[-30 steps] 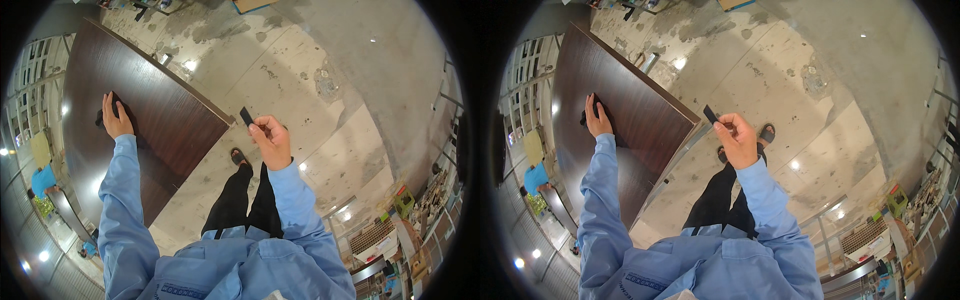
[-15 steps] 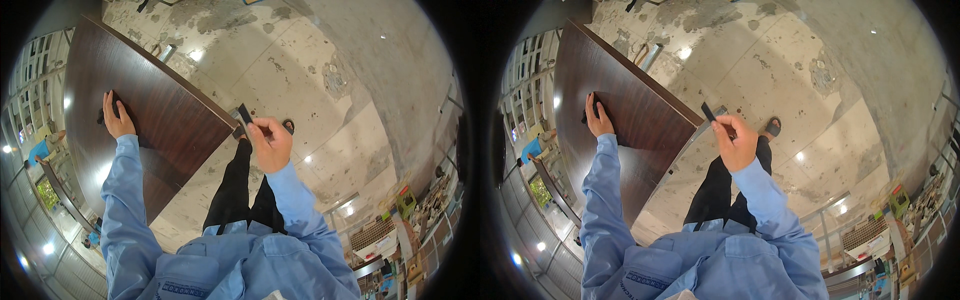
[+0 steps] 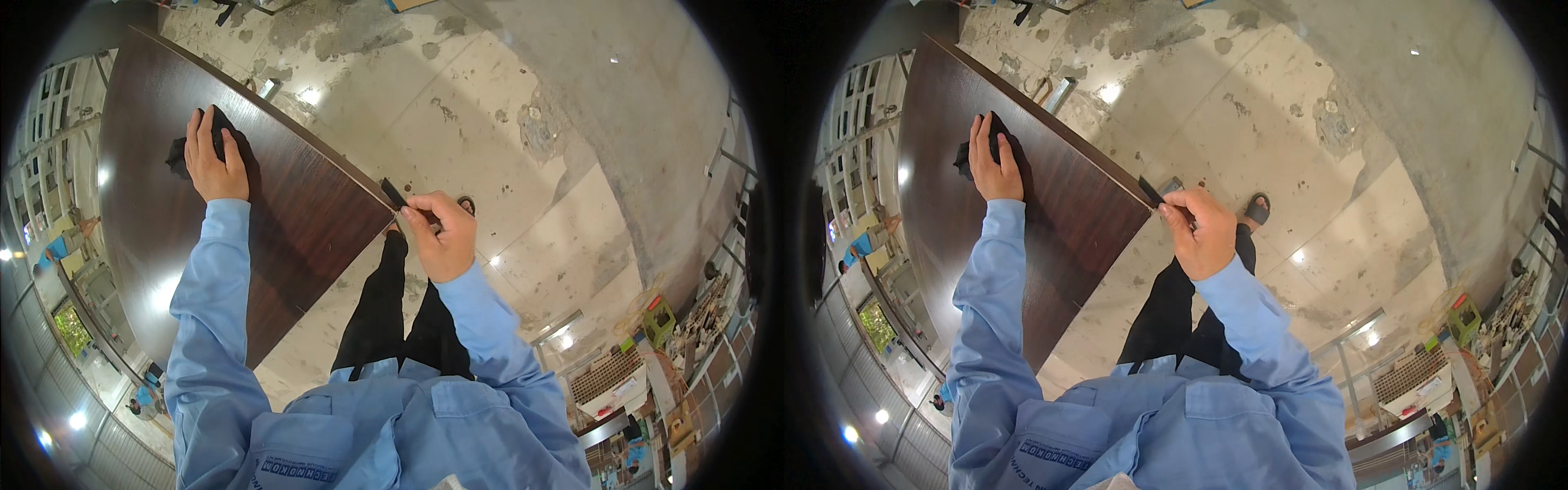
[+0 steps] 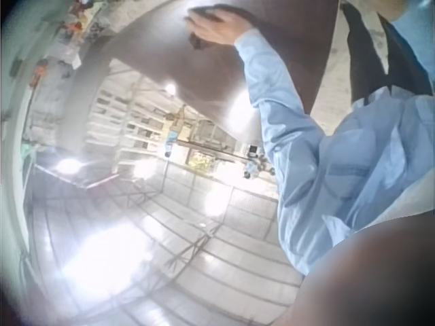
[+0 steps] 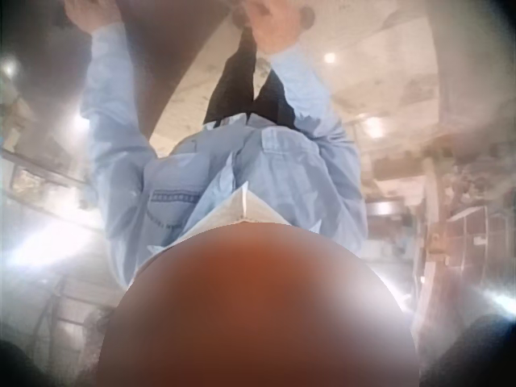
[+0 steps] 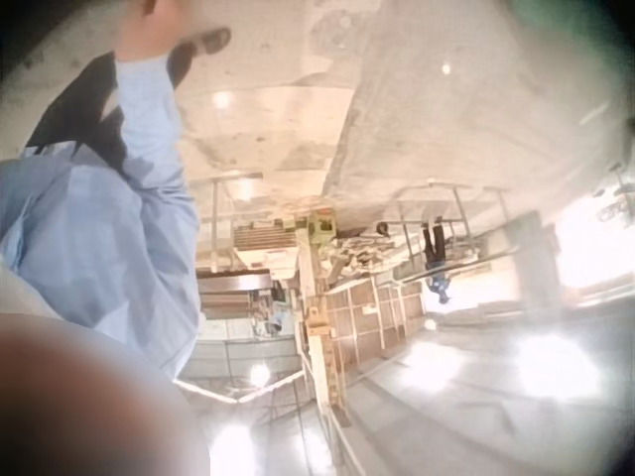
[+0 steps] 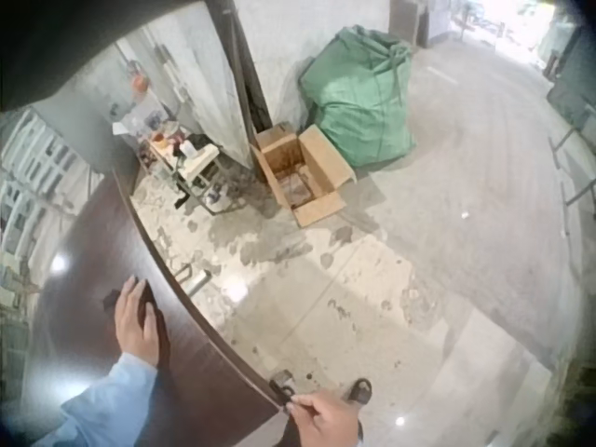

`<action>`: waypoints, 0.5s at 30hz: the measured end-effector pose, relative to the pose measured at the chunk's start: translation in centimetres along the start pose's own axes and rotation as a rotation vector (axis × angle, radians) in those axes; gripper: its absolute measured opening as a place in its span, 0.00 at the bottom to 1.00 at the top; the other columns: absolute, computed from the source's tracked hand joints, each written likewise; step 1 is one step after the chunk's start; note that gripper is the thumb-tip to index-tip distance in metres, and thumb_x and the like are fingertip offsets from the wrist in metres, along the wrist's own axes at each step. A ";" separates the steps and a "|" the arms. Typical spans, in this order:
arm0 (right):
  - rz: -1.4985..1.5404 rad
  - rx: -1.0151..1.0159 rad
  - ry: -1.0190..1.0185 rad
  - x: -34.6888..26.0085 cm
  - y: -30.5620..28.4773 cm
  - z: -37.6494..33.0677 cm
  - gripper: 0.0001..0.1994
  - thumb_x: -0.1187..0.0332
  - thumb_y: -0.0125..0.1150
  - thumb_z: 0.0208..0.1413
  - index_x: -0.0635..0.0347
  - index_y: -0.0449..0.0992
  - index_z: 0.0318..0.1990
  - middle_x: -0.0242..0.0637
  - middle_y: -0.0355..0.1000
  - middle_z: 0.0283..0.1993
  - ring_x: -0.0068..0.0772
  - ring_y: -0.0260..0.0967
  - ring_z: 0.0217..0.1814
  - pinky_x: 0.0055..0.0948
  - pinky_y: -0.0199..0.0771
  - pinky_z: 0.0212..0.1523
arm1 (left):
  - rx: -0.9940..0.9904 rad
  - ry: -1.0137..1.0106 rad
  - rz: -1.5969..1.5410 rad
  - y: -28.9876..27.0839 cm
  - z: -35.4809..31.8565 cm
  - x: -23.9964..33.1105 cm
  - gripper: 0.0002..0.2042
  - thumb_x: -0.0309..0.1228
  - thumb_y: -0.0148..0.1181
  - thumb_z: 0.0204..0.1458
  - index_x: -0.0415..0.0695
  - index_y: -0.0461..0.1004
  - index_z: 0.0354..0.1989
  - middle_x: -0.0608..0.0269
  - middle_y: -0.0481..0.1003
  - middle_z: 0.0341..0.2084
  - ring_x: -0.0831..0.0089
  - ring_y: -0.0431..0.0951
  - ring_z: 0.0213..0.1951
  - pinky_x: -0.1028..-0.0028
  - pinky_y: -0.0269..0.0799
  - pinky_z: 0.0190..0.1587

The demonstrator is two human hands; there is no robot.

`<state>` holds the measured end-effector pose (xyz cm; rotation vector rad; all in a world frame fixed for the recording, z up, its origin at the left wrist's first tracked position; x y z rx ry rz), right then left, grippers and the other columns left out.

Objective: The person wipes a large dark wooden tabletop with a black cloth while holding a small metal scraper in the other hand. They move around the table, repeatedly wiping different sections of the surface.

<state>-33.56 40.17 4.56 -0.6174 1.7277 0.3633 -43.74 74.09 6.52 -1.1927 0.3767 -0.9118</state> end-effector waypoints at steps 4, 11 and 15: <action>0.006 0.002 0.048 -0.1 -0.1 0.1 0.05 0.74 0.68 0.60 0.67 0.80 0.40 0.36 0.76 0.32 0.24 0.73 0.34 0.24 0.72 0.37 | -0.040 -0.006 0.023 -0.3 0.1 0.0 0.21 0.36 0.53 0.65 0.51 0.72 0.66 0.56 0.69 0.68 0.53 0.66 0.69 0.57 0.56 0.72; 0.075 -0.077 -0.073 -1.8 0.3 0.3 0.03 0.75 0.67 0.59 0.66 0.81 0.38 0.35 0.77 0.32 0.23 0.72 0.33 0.25 0.72 0.36 | -0.038 -0.005 0.026 -0.2 0.1 0.2 0.21 0.36 0.53 0.65 0.51 0.72 0.66 0.56 0.68 0.68 0.53 0.66 0.69 0.56 0.57 0.72; -0.011 0.028 0.030 -2.4 0.3 1.0 0.02 0.76 0.66 0.60 0.66 0.81 0.38 0.37 0.78 0.34 0.26 0.74 0.34 0.26 0.74 0.37 | -0.031 0.008 0.023 -0.2 0.2 0.2 0.21 0.36 0.53 0.65 0.50 0.72 0.66 0.56 0.68 0.68 0.52 0.66 0.69 0.57 0.57 0.71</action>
Point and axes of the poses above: each hand's wrist, its own z-axis towards the middle knuckle, its own y-axis out of the palm, x = y × z, the point moved 2 cm from there along z, towards the middle knuckle
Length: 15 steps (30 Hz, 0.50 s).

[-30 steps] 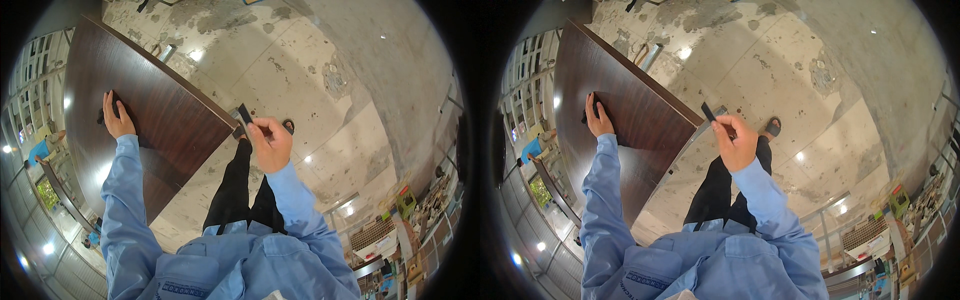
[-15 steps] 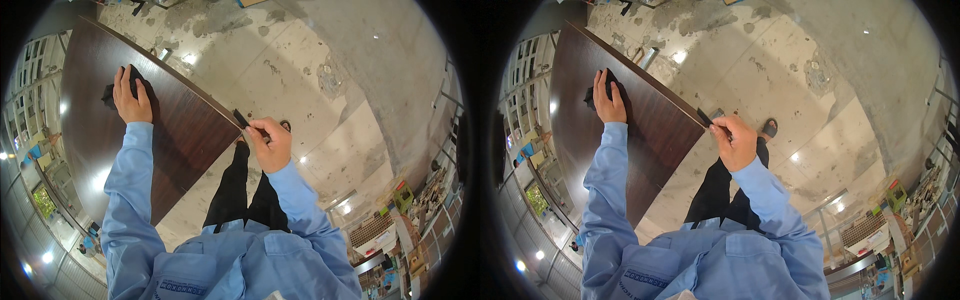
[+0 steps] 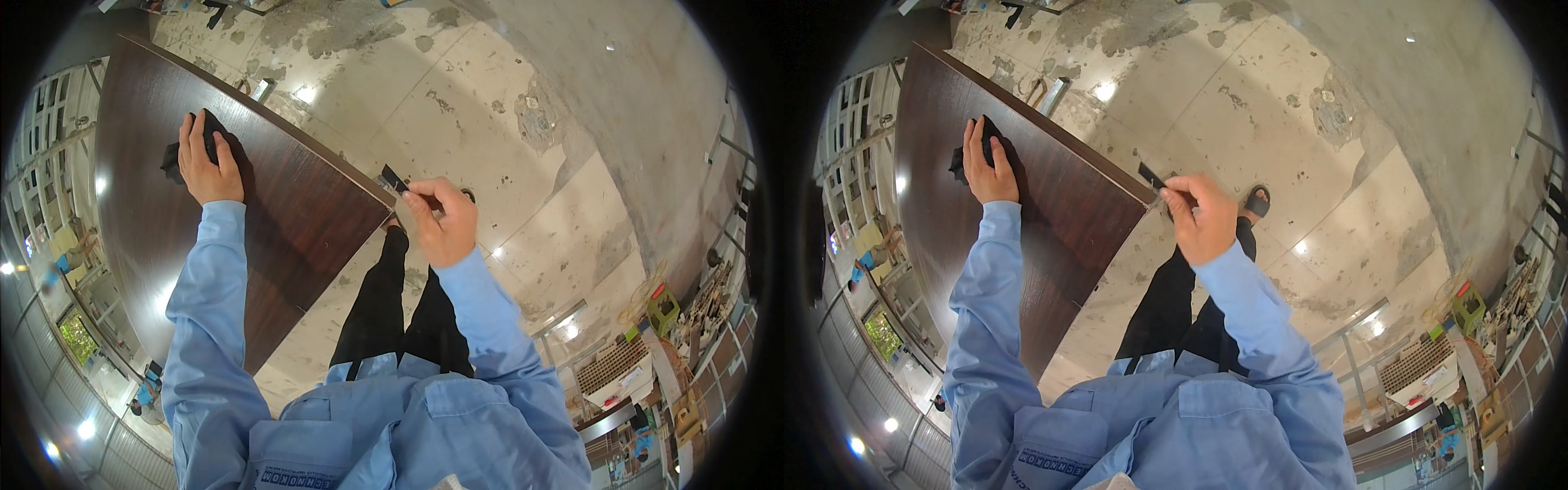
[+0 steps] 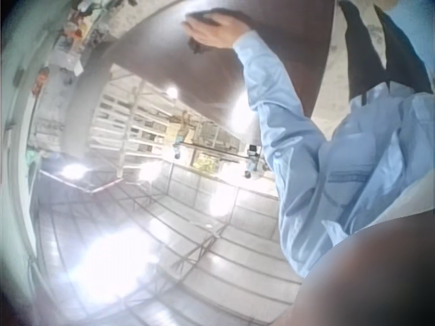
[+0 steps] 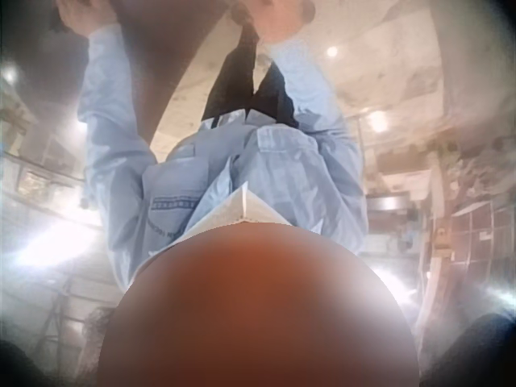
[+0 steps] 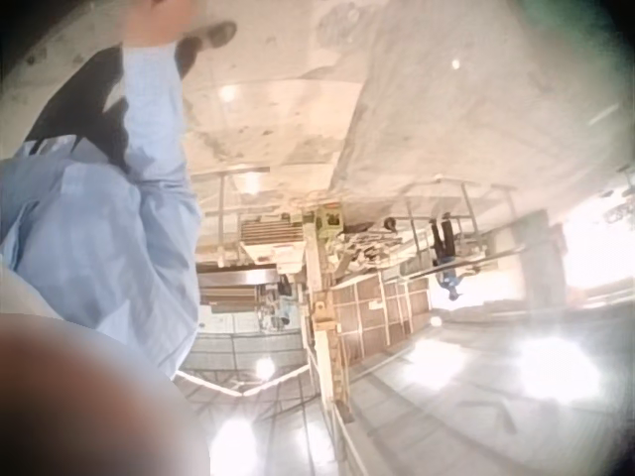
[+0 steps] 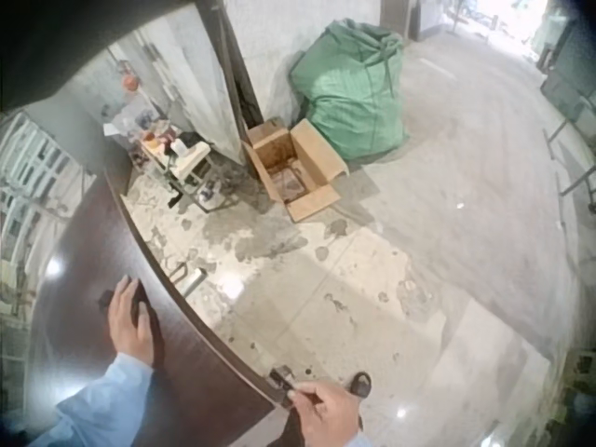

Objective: The person wipes a large dark wooden tabletop with a black cloth while holding a small metal scraper in the other hand. They move around the table, repeatedly wiping different sections of the surface.

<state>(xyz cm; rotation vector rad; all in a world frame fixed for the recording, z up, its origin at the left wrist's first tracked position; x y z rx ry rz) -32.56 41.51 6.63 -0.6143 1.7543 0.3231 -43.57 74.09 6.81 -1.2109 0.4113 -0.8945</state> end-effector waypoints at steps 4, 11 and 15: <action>0.023 -0.056 -0.082 -0.7 0.2 -0.7 0.04 0.75 0.67 0.60 0.66 0.81 0.39 0.37 0.78 0.34 0.26 0.76 0.35 0.25 0.75 0.39 | -0.006 -0.012 0.008 -0.1 -0.1 -0.1 0.21 0.36 0.52 0.65 0.50 0.72 0.66 0.56 0.68 0.68 0.53 0.66 0.69 0.57 0.57 0.71; 0.305 0.244 0.230 2.8 2.1 -2.9 0.05 0.77 0.66 0.62 0.68 0.79 0.43 0.31 0.77 0.36 0.18 0.73 0.36 0.20 0.72 0.37 | -0.010 -0.017 0.006 0.1 0.0 -0.1 0.21 0.37 0.52 0.66 0.51 0.72 0.66 0.56 0.68 0.69 0.53 0.66 0.70 0.57 0.56 0.72; 0.364 0.241 0.156 4.7 3.0 -3.8 0.04 0.76 0.68 0.60 0.66 0.80 0.40 0.31 0.76 0.33 0.18 0.71 0.33 0.21 0.71 0.35 | -0.009 -0.015 -0.002 0.0 0.0 -0.2 0.21 0.37 0.51 0.66 0.52 0.72 0.67 0.56 0.68 0.69 0.53 0.66 0.70 0.57 0.57 0.72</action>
Point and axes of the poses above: each hand's wrist, its own z-axis towards the middle knuckle, its own y-axis out of the palm, x = y × z, the point moved 2 cm from there along z, towards the middle knuckle
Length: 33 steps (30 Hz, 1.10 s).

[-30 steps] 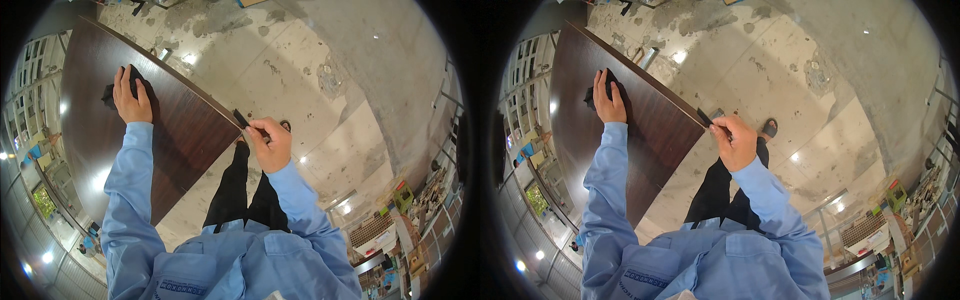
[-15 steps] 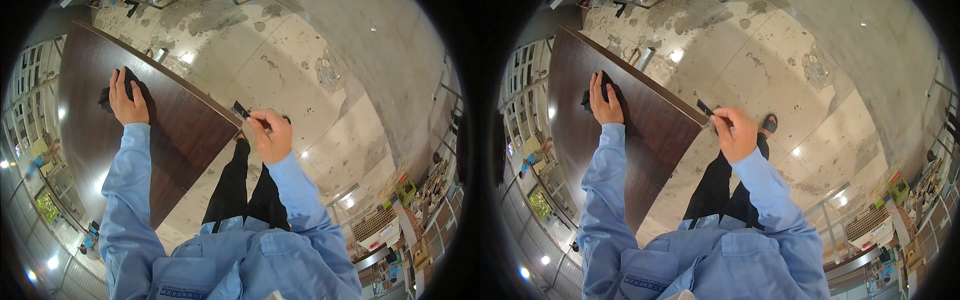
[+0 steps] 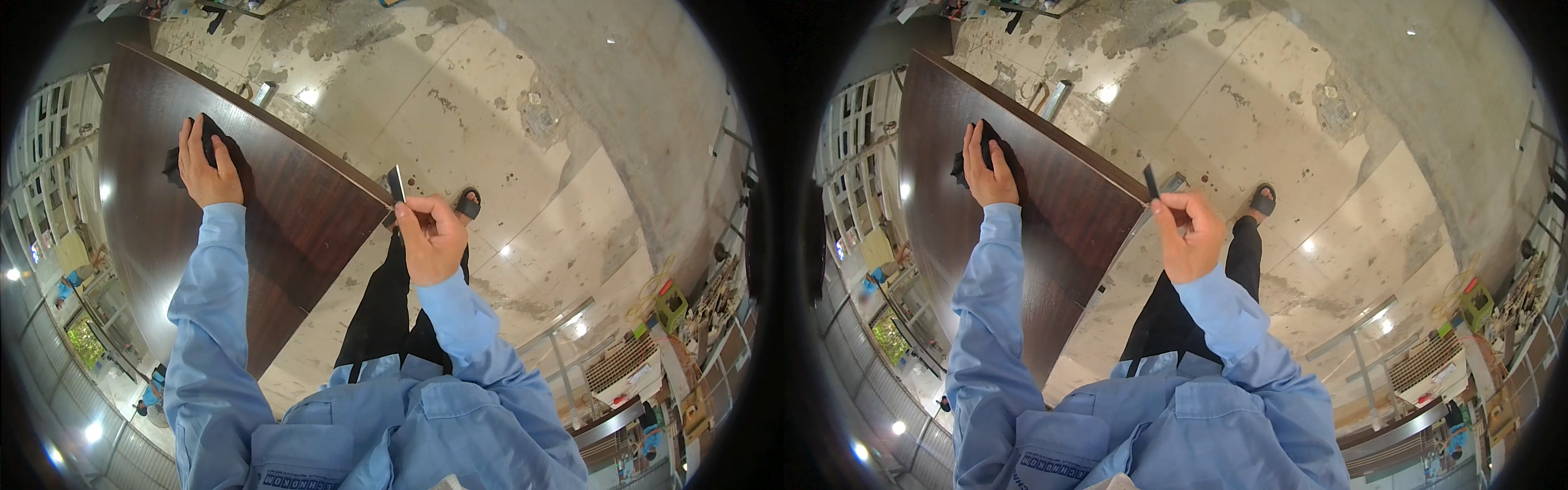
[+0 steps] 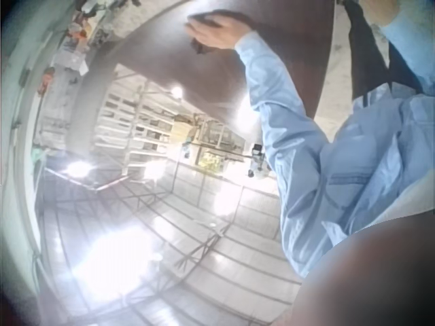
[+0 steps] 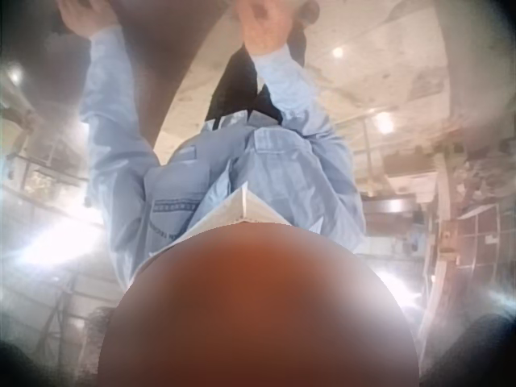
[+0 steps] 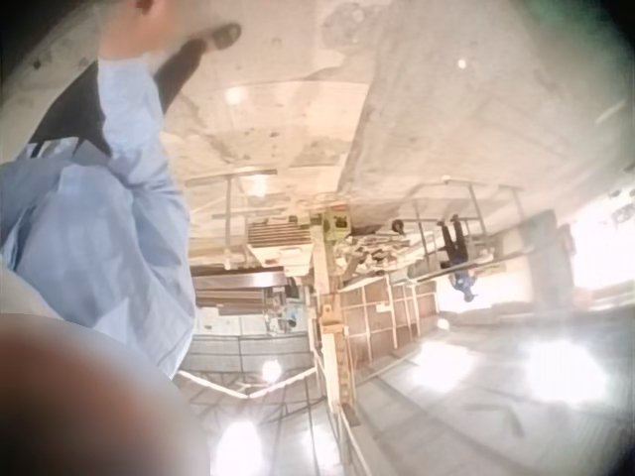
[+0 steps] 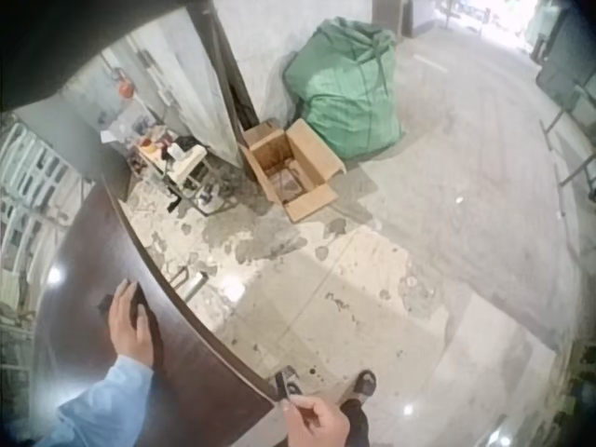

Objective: The person wipes a large dark wooden tabletop with a black cloth while holding a small metal scraper in the other hand. They move around the table, repeatedly wiping different sections of the surface.

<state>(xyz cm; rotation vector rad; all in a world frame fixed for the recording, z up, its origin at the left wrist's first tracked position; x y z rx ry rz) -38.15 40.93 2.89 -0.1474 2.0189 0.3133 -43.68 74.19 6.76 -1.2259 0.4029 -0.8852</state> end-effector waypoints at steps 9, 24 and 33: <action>0.034 0.071 0.065 -2.2 0.9 -1.2 0.04 0.77 0.69 0.58 0.66 0.81 0.38 0.32 0.76 0.32 0.21 0.72 0.33 0.23 0.72 0.36 | 0.004 0.012 -0.009 -0.1 0.1 0.0 0.21 0.37 0.51 0.66 0.52 0.72 0.67 0.56 0.68 0.69 0.53 0.67 0.69 0.57 0.58 0.71; -0.101 -0.145 -0.284 -4.8 0.4 0.7 0.02 0.77 0.68 0.57 0.64 0.81 0.36 0.37 0.75 0.31 0.26 0.72 0.30 0.26 0.72 0.33 | -0.015 -0.003 -0.021 -0.1 0.1 -0.1 0.21 0.37 0.52 0.66 0.51 0.72 0.67 0.55 0.68 0.69 0.52 0.67 0.68 0.56 0.59 0.70; -0.221 -0.317 -0.240 -3.5 -1.2 3.0 0.03 0.75 0.69 0.57 0.63 0.80 0.37 0.39 0.75 0.32 0.34 0.73 0.30 0.30 0.72 0.33 | -0.015 -0.005 -0.023 -0.2 0.2 0.0 0.21 0.37 0.51 0.66 0.51 0.72 0.67 0.55 0.68 0.69 0.52 0.67 0.69 0.56 0.58 0.71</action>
Point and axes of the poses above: each hand's wrist, its own z-axis towards the middle knuckle, its own y-axis out of the palm, x = y × z, the point moved 2 cm from there along z, towards the middle knuckle
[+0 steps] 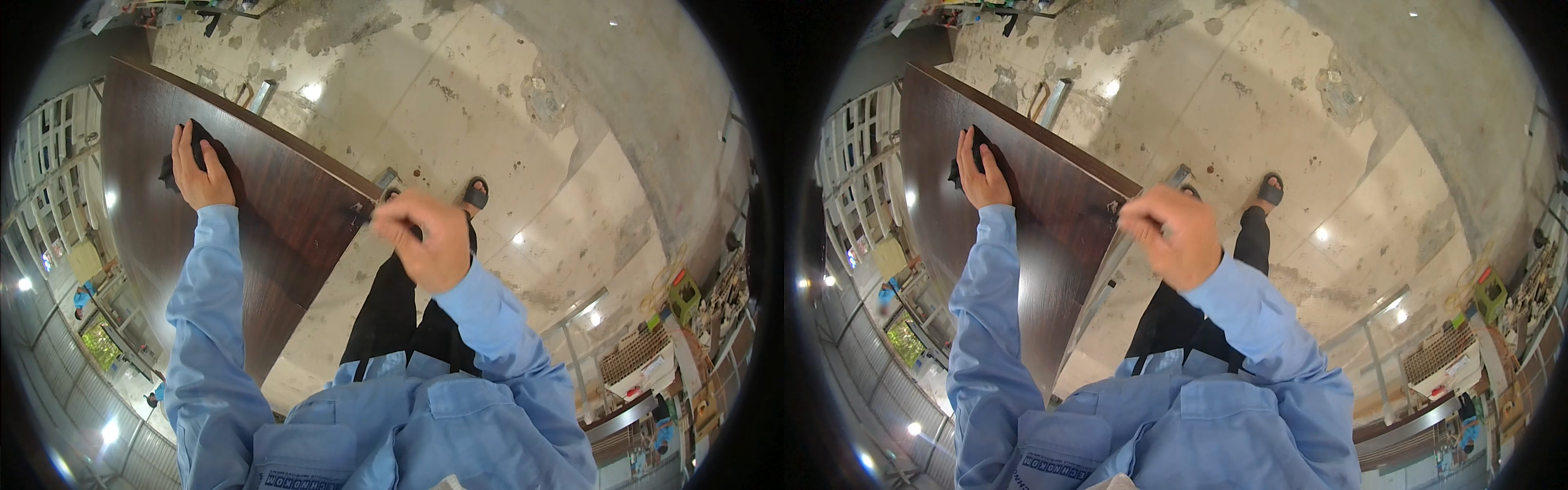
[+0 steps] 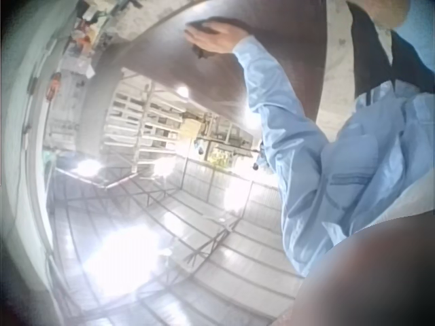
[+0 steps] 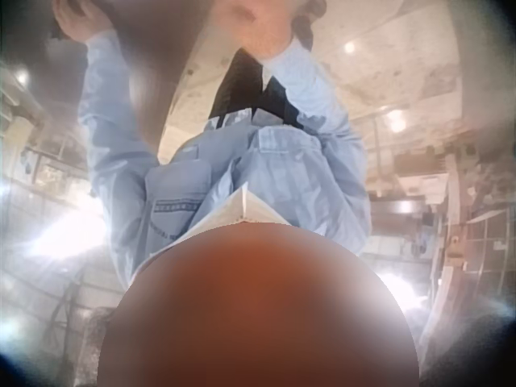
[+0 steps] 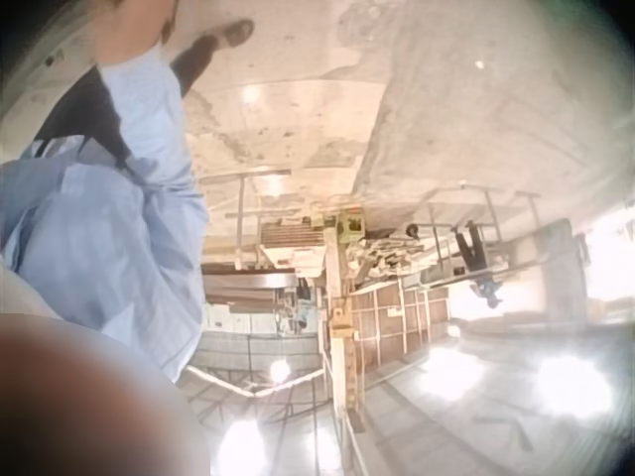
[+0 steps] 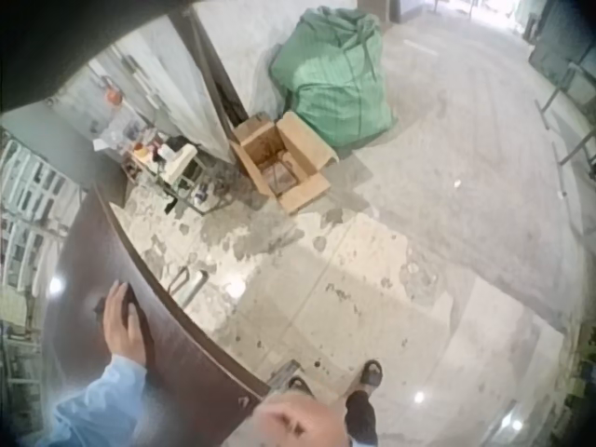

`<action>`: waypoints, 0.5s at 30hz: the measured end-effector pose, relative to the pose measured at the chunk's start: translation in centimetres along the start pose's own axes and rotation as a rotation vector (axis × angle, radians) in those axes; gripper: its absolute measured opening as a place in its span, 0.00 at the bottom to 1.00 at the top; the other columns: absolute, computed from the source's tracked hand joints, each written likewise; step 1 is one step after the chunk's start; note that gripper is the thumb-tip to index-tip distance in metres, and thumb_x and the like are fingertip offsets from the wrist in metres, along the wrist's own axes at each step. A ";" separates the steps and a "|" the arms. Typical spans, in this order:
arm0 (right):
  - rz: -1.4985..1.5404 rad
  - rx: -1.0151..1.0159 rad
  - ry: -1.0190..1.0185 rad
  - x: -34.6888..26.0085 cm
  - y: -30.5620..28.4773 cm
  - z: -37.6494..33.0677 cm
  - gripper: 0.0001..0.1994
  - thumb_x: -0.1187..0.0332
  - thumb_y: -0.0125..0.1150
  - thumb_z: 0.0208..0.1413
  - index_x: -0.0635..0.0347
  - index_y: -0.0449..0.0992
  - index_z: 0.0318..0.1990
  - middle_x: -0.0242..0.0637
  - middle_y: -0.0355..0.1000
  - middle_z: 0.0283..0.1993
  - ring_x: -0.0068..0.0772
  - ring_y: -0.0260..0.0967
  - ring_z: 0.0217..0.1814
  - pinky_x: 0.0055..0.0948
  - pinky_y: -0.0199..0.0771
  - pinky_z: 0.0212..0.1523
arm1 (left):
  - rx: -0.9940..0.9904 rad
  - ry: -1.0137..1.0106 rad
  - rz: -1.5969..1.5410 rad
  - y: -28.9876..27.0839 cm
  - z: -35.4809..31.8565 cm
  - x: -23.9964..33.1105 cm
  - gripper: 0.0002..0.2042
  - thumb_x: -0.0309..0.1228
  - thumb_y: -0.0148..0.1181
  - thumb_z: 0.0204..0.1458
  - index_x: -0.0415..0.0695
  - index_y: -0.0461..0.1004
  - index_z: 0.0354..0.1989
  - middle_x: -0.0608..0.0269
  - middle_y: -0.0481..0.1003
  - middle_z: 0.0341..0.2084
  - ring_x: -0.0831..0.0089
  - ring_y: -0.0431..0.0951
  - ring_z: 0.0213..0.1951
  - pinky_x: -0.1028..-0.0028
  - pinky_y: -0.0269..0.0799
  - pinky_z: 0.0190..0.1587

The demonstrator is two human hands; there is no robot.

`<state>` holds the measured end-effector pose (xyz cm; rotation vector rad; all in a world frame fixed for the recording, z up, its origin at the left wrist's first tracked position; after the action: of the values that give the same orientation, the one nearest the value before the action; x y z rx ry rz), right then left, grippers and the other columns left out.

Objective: The person wipes a large dark wooden tabletop with a black cloth while holding a small metal scraper in the other hand. They move around the table, repeatedly wiping different sections of the surface.

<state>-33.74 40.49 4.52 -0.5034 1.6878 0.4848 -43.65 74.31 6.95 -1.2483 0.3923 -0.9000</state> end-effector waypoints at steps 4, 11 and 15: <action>-0.165 0.080 -0.013 -0.4 -0.2 0.3 0.02 0.76 0.67 0.57 0.62 0.80 0.36 0.39 0.75 0.31 0.37 0.72 0.29 0.32 0.72 0.33 | 0.003 0.017 0.029 0.0 0.0 -0.1 0.21 0.37 0.52 0.66 0.51 0.72 0.66 0.54 0.68 0.69 0.52 0.67 0.69 0.57 0.58 0.71; -0.087 0.003 0.004 -1.2 -0.4 1.6 0.04 0.76 0.70 0.57 0.66 0.81 0.37 0.38 0.76 0.31 0.29 0.74 0.31 0.27 0.73 0.35 | 0.008 0.005 0.003 0.1 0.0 -0.2 0.21 0.36 0.52 0.66 0.51 0.73 0.66 0.54 0.68 0.69 0.52 0.68 0.68 0.57 0.60 0.70; -0.083 -0.049 0.008 -1.7 -0.3 1.2 0.05 0.73 0.71 0.59 0.66 0.81 0.37 0.36 0.77 0.32 0.25 0.73 0.31 0.26 0.73 0.35 | 0.015 0.020 0.006 0.1 0.1 -0.1 0.21 0.36 0.52 0.66 0.51 0.73 0.66 0.54 0.68 0.69 0.52 0.68 0.68 0.57 0.60 0.70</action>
<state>-32.34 41.02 5.97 -0.6098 1.6585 0.4651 -43.67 74.46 6.89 -1.2246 0.4043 -0.9095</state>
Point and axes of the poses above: each hand's wrist, its own z-axis towards the middle knuckle, its own y-axis out of the palm, x = y × z, the point moved 2 cm from there along z, towards the middle knuckle
